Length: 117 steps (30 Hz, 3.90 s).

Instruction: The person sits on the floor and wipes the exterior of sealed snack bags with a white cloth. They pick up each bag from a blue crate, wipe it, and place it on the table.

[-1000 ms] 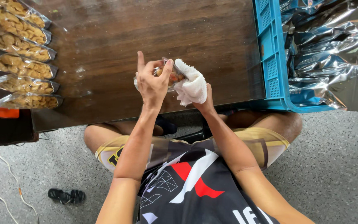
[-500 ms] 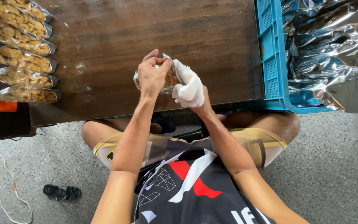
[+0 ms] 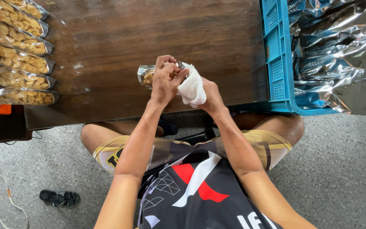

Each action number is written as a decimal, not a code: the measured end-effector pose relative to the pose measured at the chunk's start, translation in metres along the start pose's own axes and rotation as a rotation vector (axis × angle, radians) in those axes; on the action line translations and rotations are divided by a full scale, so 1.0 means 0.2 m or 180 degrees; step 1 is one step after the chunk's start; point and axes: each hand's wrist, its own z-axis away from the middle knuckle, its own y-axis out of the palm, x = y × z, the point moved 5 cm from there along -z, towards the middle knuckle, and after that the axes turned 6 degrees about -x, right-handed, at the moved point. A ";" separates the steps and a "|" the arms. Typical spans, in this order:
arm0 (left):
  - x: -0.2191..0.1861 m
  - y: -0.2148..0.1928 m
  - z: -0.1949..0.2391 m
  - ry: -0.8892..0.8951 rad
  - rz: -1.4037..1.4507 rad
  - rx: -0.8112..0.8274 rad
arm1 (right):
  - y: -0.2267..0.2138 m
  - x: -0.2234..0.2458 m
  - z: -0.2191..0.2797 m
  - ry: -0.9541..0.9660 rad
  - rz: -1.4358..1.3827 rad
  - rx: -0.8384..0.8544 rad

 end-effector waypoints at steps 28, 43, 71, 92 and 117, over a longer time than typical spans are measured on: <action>-0.11 -0.03 0.02 0.1046 -0.0676 -0.0060 | 0.11 -0.24 -0.10 0.0164 -0.0909 -0.0509; -0.09 -0.02 0.10 0.0980 -0.0848 0.0034 | 0.08 -0.22 -0.07 0.1238 -0.1820 -0.0399; 0.83 -1.78 0.78 -0.0931 -0.1264 -0.2553 | 1.09 0.47 -0.34 0.1687 -0.4927 0.1049; 1.30 -1.93 0.55 -0.0521 0.0415 -0.2040 | 0.71 0.19 -0.35 0.1511 -0.5003 0.0549; -0.61 -0.03 -0.16 0.0850 0.0796 0.0240 | -0.18 -0.43 0.05 0.0790 -0.5070 -0.1090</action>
